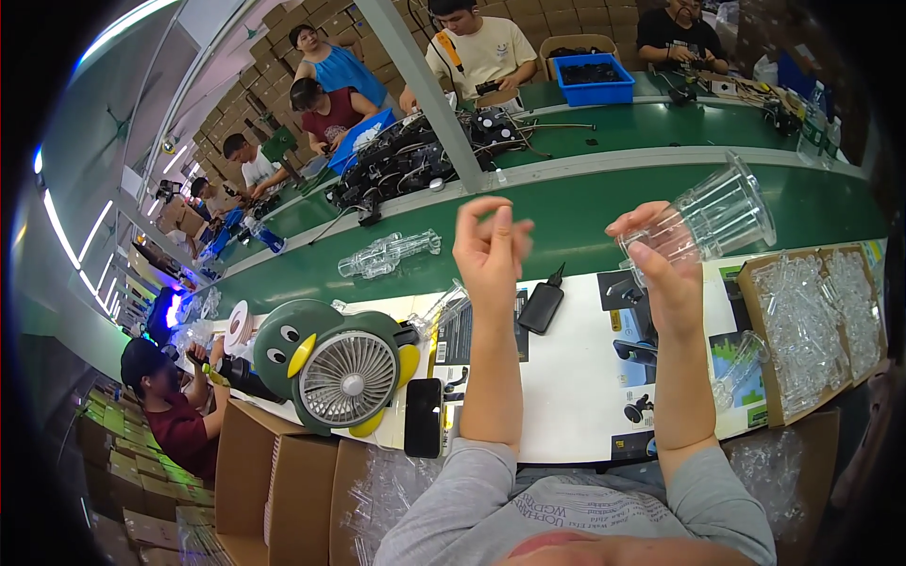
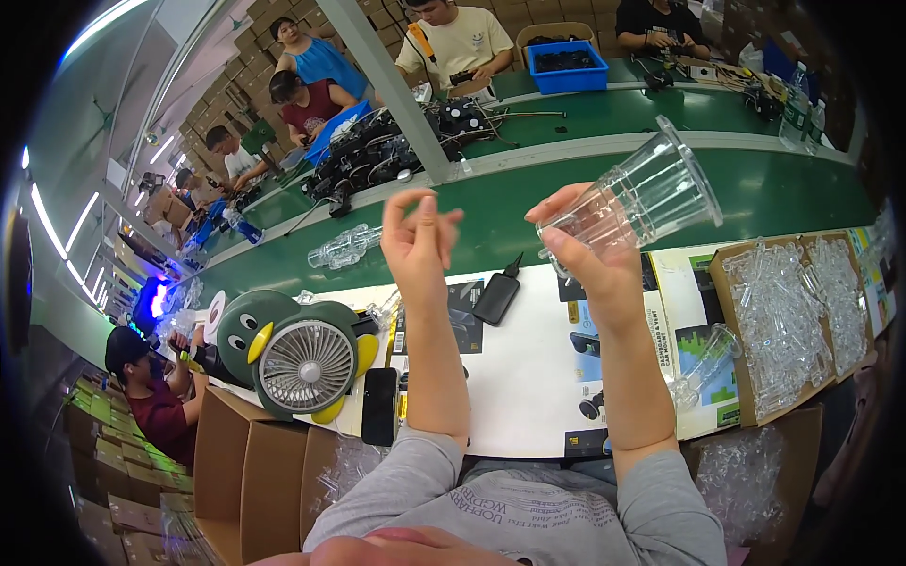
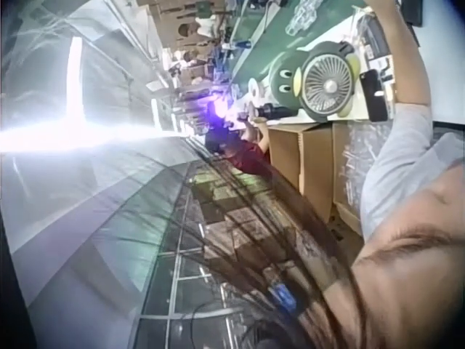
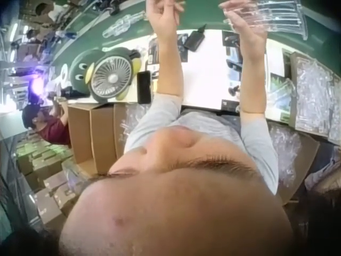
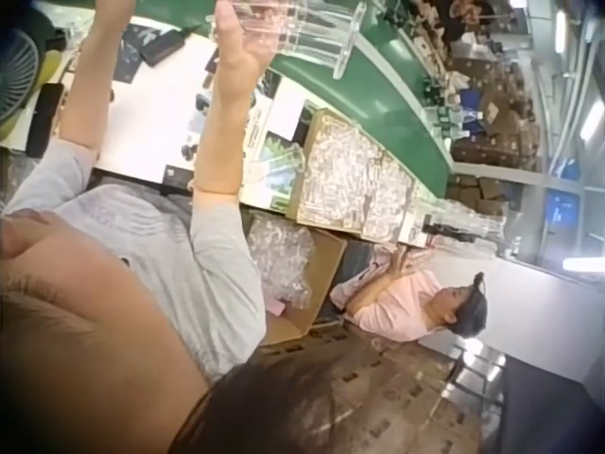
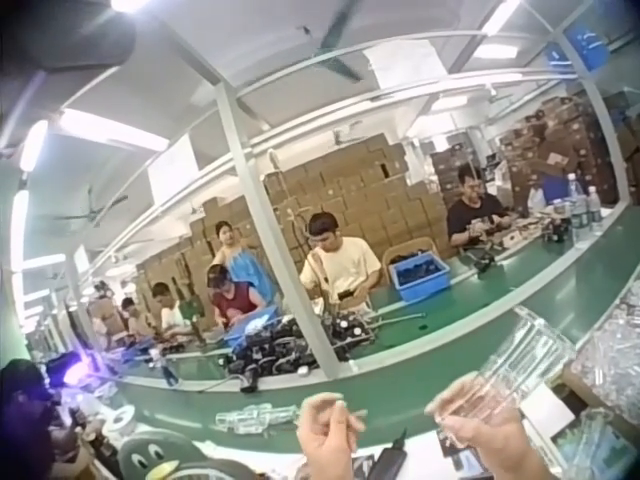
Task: Apply adhesive to plastic components and join them together on a factory assembly line.
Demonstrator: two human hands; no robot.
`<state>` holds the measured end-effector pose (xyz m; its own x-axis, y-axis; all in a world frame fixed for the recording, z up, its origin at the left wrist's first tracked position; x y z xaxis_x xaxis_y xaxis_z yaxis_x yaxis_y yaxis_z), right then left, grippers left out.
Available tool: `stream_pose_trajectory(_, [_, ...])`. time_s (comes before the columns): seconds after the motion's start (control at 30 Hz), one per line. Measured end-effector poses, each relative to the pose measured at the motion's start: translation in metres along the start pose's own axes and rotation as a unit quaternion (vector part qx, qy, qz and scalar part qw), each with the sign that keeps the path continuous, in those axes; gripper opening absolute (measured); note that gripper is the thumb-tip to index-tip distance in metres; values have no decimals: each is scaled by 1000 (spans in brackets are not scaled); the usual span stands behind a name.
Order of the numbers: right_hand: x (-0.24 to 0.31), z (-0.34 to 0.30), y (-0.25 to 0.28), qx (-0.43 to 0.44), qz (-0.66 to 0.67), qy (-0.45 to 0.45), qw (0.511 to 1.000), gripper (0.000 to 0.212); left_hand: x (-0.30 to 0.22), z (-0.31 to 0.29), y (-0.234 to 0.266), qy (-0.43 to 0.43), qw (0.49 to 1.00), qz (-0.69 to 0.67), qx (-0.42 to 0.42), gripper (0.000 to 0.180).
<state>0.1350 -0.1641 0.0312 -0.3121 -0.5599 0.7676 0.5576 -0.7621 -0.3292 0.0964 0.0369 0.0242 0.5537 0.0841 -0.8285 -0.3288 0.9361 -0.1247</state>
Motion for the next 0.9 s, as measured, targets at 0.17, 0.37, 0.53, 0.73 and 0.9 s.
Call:
stream_pose_trajectory(0.17, [9,-8,-11,18,13,20,1000,32,-15,-5,-44,-50,998,14,32,54])
stream_pose_trajectory(0.37, [5,-8,-20,64,52,5,997,30,-1,-21,-83,89,938,-222,250,56])
stream_pose_trajectory(0.53, [8,-6,-13,26,-30,-3,999,29,2,-22,-68,70,966,-81,235,20])
stream_pose_trajectory(0.73, [20,-4,-3,6,-47,37,998,29,7,-15,-40,150,970,-1,189,17])
stream_pose_trajectory(0.9, [16,-6,-8,10,-19,16,1000,30,-18,-7,-30,-36,998,-17,55,3])
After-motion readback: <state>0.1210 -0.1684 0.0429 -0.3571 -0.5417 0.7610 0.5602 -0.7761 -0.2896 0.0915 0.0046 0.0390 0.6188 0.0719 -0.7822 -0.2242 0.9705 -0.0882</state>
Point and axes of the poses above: each hand's wrist, its own z-axis towards the middle knuckle, its own y-axis out of the back of the hand, x = y × z, the point moved 9 cm from there along z, towards the middle knuckle, and after that the axes turned 2 degrees about x, right-handed, at the moved point
